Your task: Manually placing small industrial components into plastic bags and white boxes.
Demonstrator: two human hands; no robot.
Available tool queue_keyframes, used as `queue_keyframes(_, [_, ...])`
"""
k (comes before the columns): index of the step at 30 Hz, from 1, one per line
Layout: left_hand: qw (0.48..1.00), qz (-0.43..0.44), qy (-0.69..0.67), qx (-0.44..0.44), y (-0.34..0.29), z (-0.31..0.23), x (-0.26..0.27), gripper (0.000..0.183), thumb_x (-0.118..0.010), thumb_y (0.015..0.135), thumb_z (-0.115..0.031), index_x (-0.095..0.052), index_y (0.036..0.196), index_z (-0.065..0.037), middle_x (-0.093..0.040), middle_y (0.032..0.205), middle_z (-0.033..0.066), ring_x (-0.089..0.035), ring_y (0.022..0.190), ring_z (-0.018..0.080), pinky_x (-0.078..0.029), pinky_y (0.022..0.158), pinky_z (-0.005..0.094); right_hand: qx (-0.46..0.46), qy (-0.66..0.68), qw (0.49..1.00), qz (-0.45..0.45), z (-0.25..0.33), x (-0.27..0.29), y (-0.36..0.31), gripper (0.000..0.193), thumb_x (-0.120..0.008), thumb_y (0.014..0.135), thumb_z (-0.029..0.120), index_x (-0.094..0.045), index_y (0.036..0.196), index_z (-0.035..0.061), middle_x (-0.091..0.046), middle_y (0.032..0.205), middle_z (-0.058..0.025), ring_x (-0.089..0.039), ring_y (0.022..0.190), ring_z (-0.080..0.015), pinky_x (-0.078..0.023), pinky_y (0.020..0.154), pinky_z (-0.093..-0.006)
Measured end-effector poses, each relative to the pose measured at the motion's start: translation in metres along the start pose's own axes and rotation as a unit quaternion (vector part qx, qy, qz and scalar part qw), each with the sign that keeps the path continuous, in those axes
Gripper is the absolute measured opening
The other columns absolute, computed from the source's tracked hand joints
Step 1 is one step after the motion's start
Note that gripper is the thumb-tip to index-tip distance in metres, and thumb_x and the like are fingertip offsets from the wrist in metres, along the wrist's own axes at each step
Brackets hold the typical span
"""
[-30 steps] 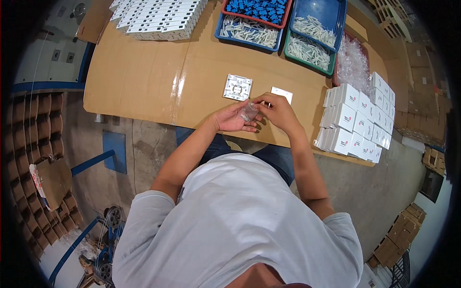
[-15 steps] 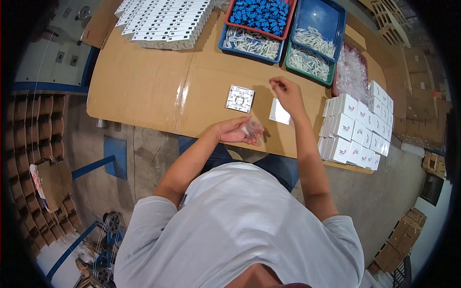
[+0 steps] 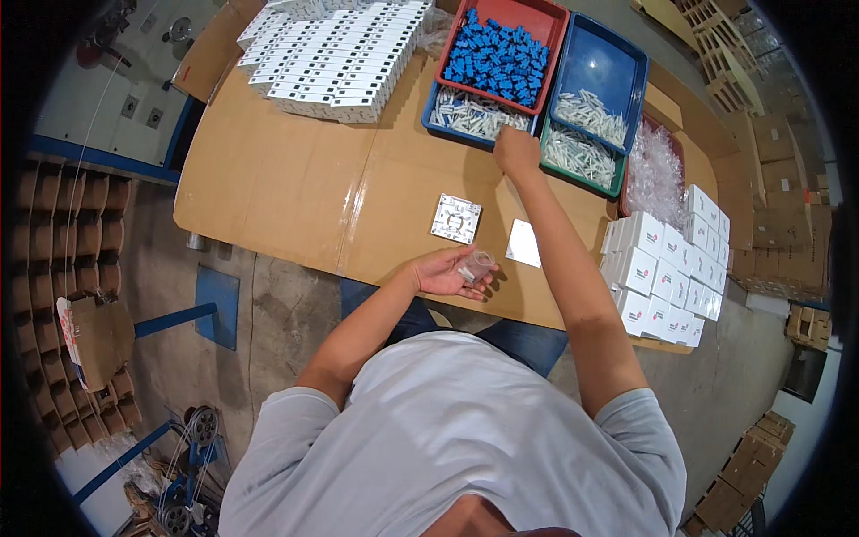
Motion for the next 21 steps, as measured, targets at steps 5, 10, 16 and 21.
queue_keyframes(5, [1.0, -0.011, 0.003, -0.001, 0.0, -0.001, -0.006, 0.066, -0.043, 0.104, -0.059, -0.055, 0.139, -0.004, -0.065, 0.116, 0.0111, -0.064, 0.106, 0.0259, -0.044, 0.11, 0.0495, -0.04, 0.199, 0.979, 0.019, -0.007, -0.018, 0.026, 0.022, -0.07, 0.083, 0.021, -0.077, 0.102, 0.0111, -0.075, 0.099, -0.0184, -0.072, 0.094, -0.037, -0.056, 0.085, -0.044])
queue_keyframes(10, [1.0, 0.017, 0.0, -0.009, 0.003, -0.007, -0.008, 0.067, -0.039, 0.105, -0.059, -0.053, 0.142, -0.006, -0.068, 0.116, 0.0097, -0.066, 0.108, 0.0256, -0.046, 0.108, 0.0469, 0.0, 0.262, 0.965, 0.025, -0.012, -0.021, 0.038, 0.023, -0.074, 0.079, 0.023, -0.078, 0.096, 0.0071, -0.075, 0.094, -0.0171, -0.073, 0.089, -0.0338, -0.057, 0.08, -0.0412])
queue_keyframes(16, [1.0, 0.003, -0.004, -0.015, 0.001, -0.009, -0.007, 0.067, -0.04, 0.104, -0.061, -0.054, 0.139, -0.006, -0.068, 0.115, 0.0102, -0.067, 0.106, 0.0253, -0.047, 0.107, 0.0475, -0.019, 0.405, 0.913, -0.053, -0.037, -0.001, 0.032, 0.022, -0.073, 0.081, 0.021, -0.077, 0.093, 0.0028, -0.075, 0.087, -0.0175, -0.075, 0.083, -0.0287, -0.057, 0.075, -0.0369])
queue_keyframes(21, [0.999, 0.015, -0.036, -0.022, 0.003, -0.009, -0.008, 0.068, -0.04, 0.103, -0.061, -0.052, 0.14, -0.005, -0.065, 0.119, 0.0121, -0.066, 0.105, 0.0281, -0.042, 0.111, 0.0526, 0.005, 0.489, 0.872, -0.014, -0.054, -0.018, 0.031, 0.017, -0.065, 0.087, 0.005, -0.069, 0.103, 0.0, -0.077, 0.088, -0.0112, -0.073, 0.079, -0.0164, -0.054, 0.068, -0.0296])
Point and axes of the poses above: each hand's wrist, its own y-axis towards the middle knuckle, its own x-axis out of the back of the hand, z = x × y, the point moved 9 cm from there along y, towards the middle knuckle
